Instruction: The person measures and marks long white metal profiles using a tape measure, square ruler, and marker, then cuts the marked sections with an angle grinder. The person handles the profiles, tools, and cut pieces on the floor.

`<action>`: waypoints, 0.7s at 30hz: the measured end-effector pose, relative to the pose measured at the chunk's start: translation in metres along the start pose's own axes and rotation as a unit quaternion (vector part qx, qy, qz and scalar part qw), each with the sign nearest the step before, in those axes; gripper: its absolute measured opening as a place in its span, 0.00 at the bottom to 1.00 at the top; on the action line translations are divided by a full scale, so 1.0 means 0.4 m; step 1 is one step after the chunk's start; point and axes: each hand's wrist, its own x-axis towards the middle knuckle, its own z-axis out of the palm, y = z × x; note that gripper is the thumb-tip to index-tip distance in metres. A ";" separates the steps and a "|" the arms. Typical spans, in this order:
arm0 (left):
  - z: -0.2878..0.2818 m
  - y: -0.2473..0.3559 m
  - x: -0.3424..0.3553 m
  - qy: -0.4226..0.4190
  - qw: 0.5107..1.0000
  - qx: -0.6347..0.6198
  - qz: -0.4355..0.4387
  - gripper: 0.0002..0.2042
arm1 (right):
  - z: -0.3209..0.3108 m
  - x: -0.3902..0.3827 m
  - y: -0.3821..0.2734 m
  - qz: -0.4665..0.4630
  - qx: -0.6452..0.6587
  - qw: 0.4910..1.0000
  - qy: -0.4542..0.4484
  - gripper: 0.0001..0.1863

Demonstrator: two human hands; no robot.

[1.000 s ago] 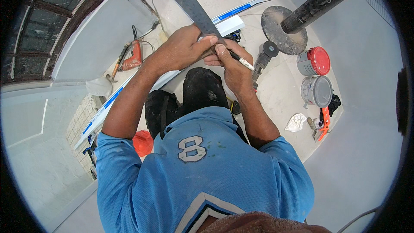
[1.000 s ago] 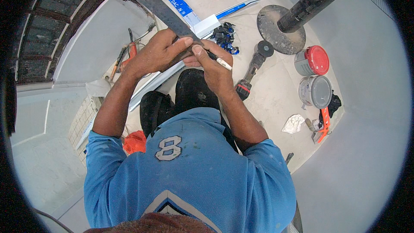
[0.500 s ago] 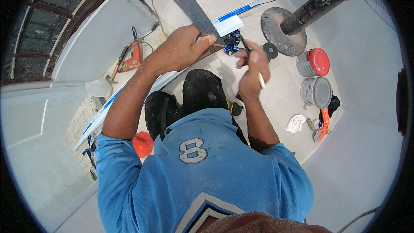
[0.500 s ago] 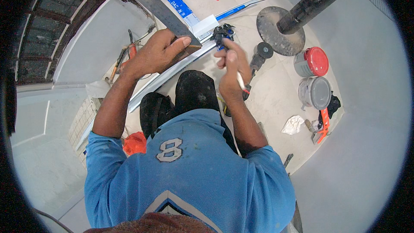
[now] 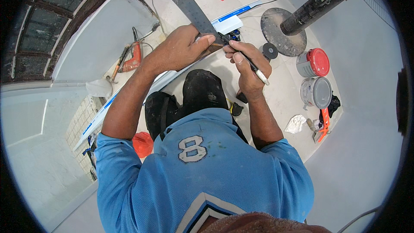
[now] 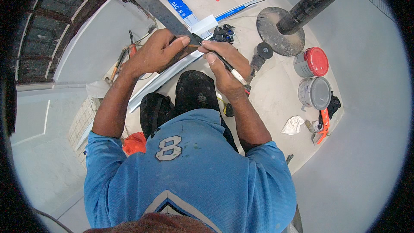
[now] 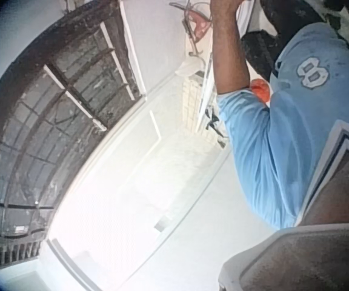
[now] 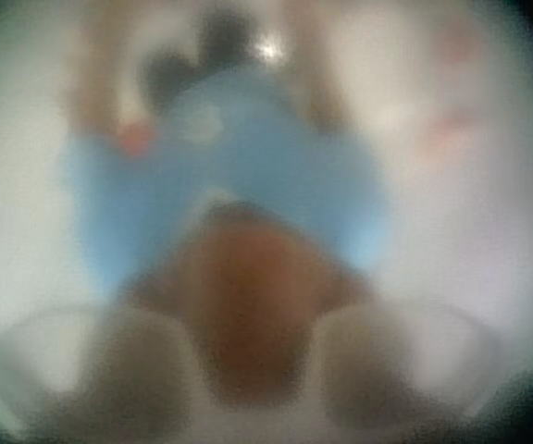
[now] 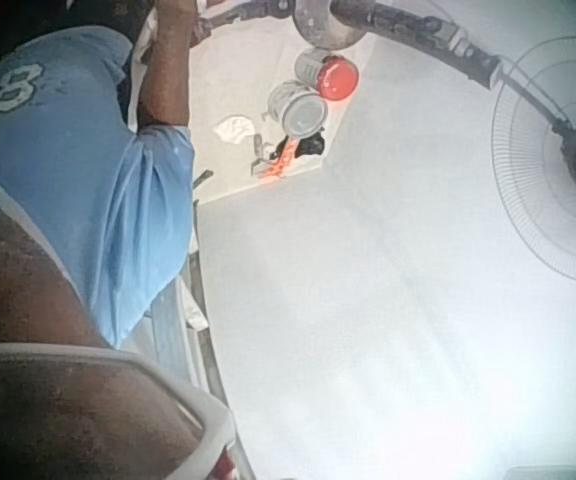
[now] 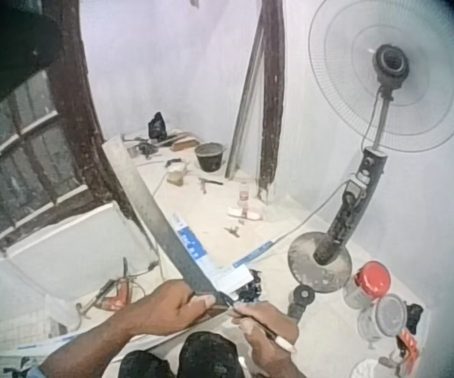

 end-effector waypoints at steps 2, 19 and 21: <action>0.001 -0.002 -0.001 0.004 1.000 0.007 -0.002 0.26 | 0.000 0.000 -0.005 0.015 0.006 1.000 -0.002 0.15; -0.002 0.008 -0.005 -0.064 0.995 -0.067 0.025 0.26 | 0.094 -0.025 -0.019 0.298 0.138 0.945 0.006 0.15; 0.028 -0.004 0.013 -0.085 0.991 -0.086 0.056 0.26 | 0.075 -0.079 0.050 0.396 0.052 0.917 0.008 0.19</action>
